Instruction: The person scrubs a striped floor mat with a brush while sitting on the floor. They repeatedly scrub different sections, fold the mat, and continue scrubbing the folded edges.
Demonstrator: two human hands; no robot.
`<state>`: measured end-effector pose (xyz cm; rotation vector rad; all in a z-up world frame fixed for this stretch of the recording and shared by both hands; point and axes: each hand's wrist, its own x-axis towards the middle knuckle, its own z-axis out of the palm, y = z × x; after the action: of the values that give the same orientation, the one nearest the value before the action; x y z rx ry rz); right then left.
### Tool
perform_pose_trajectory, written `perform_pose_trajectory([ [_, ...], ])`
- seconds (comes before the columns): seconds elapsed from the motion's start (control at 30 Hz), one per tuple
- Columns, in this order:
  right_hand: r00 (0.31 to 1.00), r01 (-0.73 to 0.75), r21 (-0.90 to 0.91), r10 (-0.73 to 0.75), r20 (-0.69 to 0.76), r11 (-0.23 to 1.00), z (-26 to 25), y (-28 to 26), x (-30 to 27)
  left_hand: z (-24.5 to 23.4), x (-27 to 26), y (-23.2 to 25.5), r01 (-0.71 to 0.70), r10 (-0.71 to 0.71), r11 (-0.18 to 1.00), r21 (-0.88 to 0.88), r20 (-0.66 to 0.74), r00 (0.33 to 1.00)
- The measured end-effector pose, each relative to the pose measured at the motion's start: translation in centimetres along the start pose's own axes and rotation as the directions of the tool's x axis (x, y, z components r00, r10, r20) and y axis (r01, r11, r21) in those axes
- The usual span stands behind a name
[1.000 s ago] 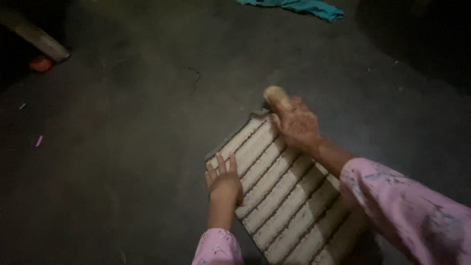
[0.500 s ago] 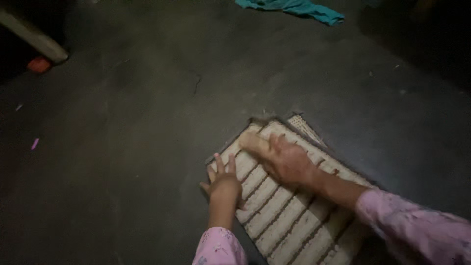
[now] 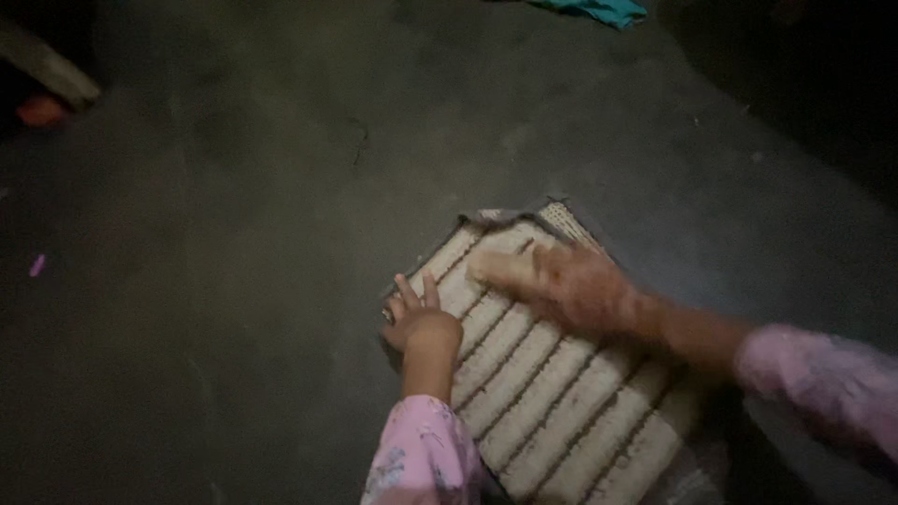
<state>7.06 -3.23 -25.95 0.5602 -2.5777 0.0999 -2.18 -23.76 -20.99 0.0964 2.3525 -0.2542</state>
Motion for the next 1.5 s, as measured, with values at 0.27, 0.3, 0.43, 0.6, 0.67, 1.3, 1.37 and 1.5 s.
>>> perform_pose_trajectory([
  [0.27, 0.855, -0.475, 0.095, 0.433, 0.286, 0.875, -3.4, -0.8, 2.1, 1.0, 1.3, 0.1, -0.012, -0.001, 0.997, -0.079, -0.160, 0.987],
  [0.3, 0.850, -0.416, 0.091, 0.351, 0.393, 0.905, -3.8, -1.6, 1.2, 1.2, 1.3, 0.2, -0.021, 0.008, 0.996, -0.082, -0.156, 0.988],
  [0.43, 0.842, -0.265, 0.071, 0.194, 0.504, 0.962, -4.4, -0.2, -1.7, 0.8, 0.8, 0.0, -0.048, 0.038, 0.996, -0.073, -0.132, 0.991],
  [0.6, 0.960, -0.276, -0.008, 0.276, 0.051, 0.961, -2.2, 5.7, -0.8, 0.9, 0.3, 0.4, -0.075, 0.103, 0.986, 0.148, -0.195, 0.975],
  [0.67, 0.986, -0.147, 0.165, 0.132, 0.097, 0.975, -1.8, 1.6, -2.6, 1.1, 0.9, 0.3, -0.059, 0.100, 0.979, 0.196, -0.205, 0.974],
  [1.3, 0.492, -0.790, -0.079, 0.707, 0.508, 0.608, -8.7, 0.1, -8.9, 11.4, -7.3, -1.9, -0.460, 0.437, 0.883, -0.091, -0.197, 0.878],
  [1.37, 0.474, -0.829, -0.013, 0.713, 0.517, 0.560, -8.3, -2.7, -10.1, 11.0, -9.1, -3.0, -0.499, 0.490, 0.829, -0.251, -0.103, 0.866],
  [1.5, 0.917, -0.222, 0.161, 0.150, 0.370, 0.962, -8.8, -10.8, -12.2, 11.3, -10.3, -2.9, -0.502, 0.482, 0.848, -0.169, -0.149, 0.864],
])
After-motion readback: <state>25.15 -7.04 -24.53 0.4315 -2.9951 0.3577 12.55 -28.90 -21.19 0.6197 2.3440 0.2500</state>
